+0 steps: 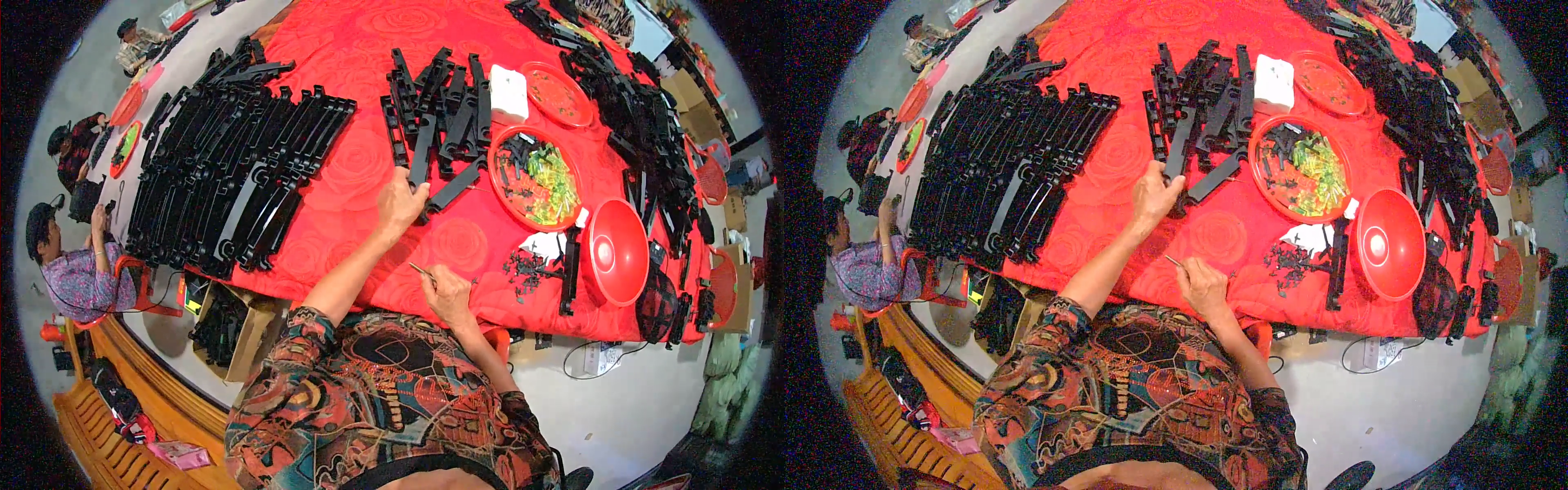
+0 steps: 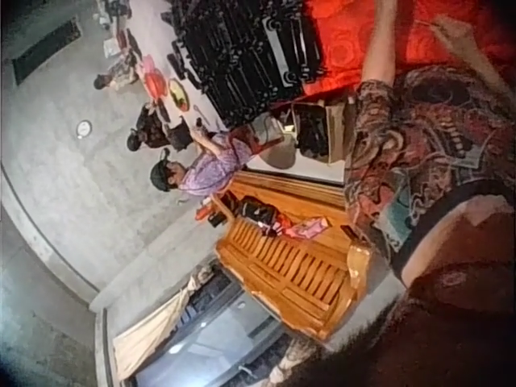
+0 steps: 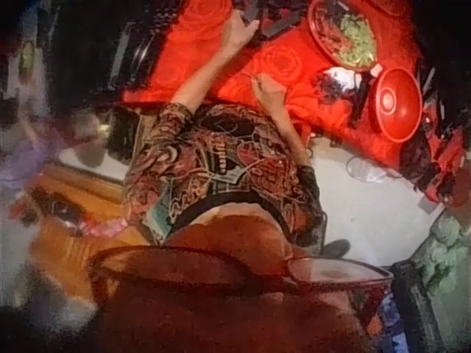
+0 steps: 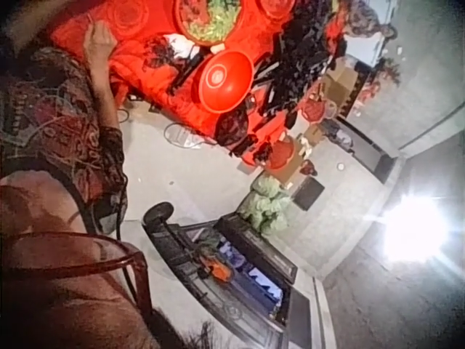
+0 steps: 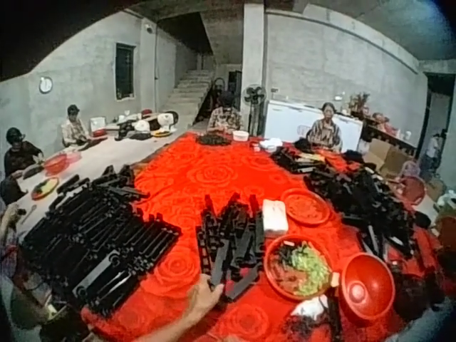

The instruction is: The person assembles plastic gun components by hand, inserting small parts and metal pins into black plastic frames on the table.

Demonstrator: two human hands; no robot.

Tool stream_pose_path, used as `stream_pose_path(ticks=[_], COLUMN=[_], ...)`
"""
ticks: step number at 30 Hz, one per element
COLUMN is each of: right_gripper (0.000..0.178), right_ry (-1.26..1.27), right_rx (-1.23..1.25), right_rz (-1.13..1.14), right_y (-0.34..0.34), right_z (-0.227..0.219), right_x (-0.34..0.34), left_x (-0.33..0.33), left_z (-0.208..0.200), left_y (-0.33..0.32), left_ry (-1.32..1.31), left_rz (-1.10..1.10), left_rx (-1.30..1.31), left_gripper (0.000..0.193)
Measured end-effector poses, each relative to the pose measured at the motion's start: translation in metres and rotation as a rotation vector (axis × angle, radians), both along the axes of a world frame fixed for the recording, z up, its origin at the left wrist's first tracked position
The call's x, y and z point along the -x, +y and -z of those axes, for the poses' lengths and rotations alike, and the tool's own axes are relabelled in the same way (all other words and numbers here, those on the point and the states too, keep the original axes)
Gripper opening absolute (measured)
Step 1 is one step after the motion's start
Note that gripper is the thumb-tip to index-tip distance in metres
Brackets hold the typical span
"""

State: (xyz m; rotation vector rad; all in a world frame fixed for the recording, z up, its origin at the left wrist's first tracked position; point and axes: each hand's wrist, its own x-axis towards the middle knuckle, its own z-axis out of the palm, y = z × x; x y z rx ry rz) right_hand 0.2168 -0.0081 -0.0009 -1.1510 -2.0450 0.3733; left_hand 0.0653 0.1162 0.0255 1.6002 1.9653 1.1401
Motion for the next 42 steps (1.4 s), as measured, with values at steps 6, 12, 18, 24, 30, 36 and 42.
stream_pose_path(ticks=[6, 12, 18, 24, 30, 36, 42], right_gripper=[0.012, 0.01, 0.003, 0.01, 0.013, 0.008, 0.015], right_ry=[0.012, 0.008, 0.33, 0.948, 1.057, 1.027, 0.677], right_rx=[0.006, 0.026, 0.132, 0.386, 0.465, 0.398, 0.221], right_rz=[-0.001, -0.004, 0.106, 0.323, 0.297, 0.255, 0.492], right_y=[-0.001, 0.001, -0.006, 0.012, 0.024, 0.072, 0.136], right_z=[0.0, 0.0, -0.004, -0.008, -0.041, -0.06, -0.043], right_x=[0.001, 0.0, -0.009, -0.031, -0.061, -0.091, -0.141], left_x=[0.052, 0.081, 0.09, 0.095, 0.071, 0.069, 0.06], left_z=[0.018, -0.004, -0.012, 0.001, -0.005, -0.004, -0.007], left_y=[-0.007, -0.049, -0.083, -0.099, -0.083, -0.078, -0.082], left_ry=[-0.901, -0.87, -0.689, -0.645, -0.453, 0.298, 0.313], left_rz=[0.137, 0.266, 0.389, 0.628, 0.526, 0.394, 0.385], left_rx=[0.026, -0.01, 0.101, 0.301, 0.192, -0.182, -0.327], left_gripper=[0.019, 0.022, 0.03, 0.035, 0.017, 0.015, 0.036])
